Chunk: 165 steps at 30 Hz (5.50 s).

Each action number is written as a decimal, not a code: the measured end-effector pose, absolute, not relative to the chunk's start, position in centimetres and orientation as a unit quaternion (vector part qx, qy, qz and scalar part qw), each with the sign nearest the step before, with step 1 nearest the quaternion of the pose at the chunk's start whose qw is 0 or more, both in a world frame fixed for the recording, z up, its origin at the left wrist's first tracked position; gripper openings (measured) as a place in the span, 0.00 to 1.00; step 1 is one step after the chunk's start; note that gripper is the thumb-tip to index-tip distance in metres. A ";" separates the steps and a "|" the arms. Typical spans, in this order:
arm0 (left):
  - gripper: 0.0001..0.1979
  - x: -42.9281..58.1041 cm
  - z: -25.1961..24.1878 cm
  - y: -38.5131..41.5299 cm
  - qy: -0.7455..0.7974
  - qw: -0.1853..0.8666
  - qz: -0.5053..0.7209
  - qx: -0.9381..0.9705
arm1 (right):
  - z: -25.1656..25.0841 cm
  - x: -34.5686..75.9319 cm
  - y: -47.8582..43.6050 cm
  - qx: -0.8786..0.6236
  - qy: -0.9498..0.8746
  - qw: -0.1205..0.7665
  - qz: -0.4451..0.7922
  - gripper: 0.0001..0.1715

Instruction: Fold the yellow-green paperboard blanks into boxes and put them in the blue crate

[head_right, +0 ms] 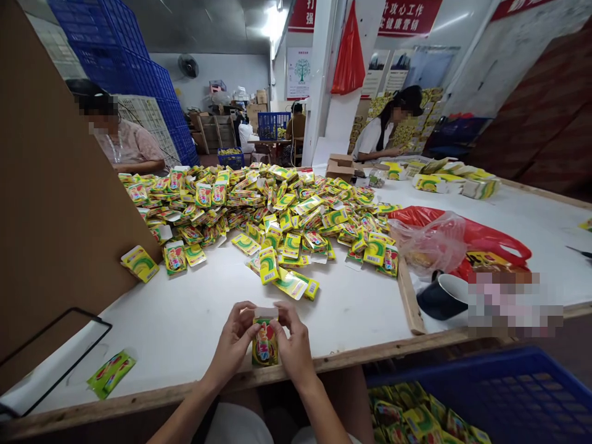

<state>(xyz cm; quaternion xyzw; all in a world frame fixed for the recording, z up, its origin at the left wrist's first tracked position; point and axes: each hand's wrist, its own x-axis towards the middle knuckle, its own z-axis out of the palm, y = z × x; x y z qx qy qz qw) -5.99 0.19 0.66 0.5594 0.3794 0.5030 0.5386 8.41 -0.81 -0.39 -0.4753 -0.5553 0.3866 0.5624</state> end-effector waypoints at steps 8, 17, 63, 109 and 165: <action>0.07 -5.8 2.0 -0.6 0.438 0.469 0.472 0.605 | 1.7 8.9 -1.3 -0.477 -0.621 0.529 0.328 0.08; 0.07 -5.2 1.8 0.5 0.486 0.458 0.481 0.567 | 1.7 8.6 0.0 -0.527 -0.586 0.506 0.350 0.10; 0.18 -3.7 -0.3 -0.8 0.419 0.529 0.544 0.499 | 2.2 10.8 0.7 -0.599 -0.514 0.430 0.438 0.18; 0.05 -3.4 0.6 -0.5 0.461 0.498 0.544 0.493 | 4.2 10.3 -0.5 -0.519 -0.592 0.465 0.405 0.07; 0.12 -4.7 0.5 -0.2 0.398 0.590 0.459 0.531 | 3.5 13.3 -1.0 -0.522 -0.641 0.413 0.383 0.07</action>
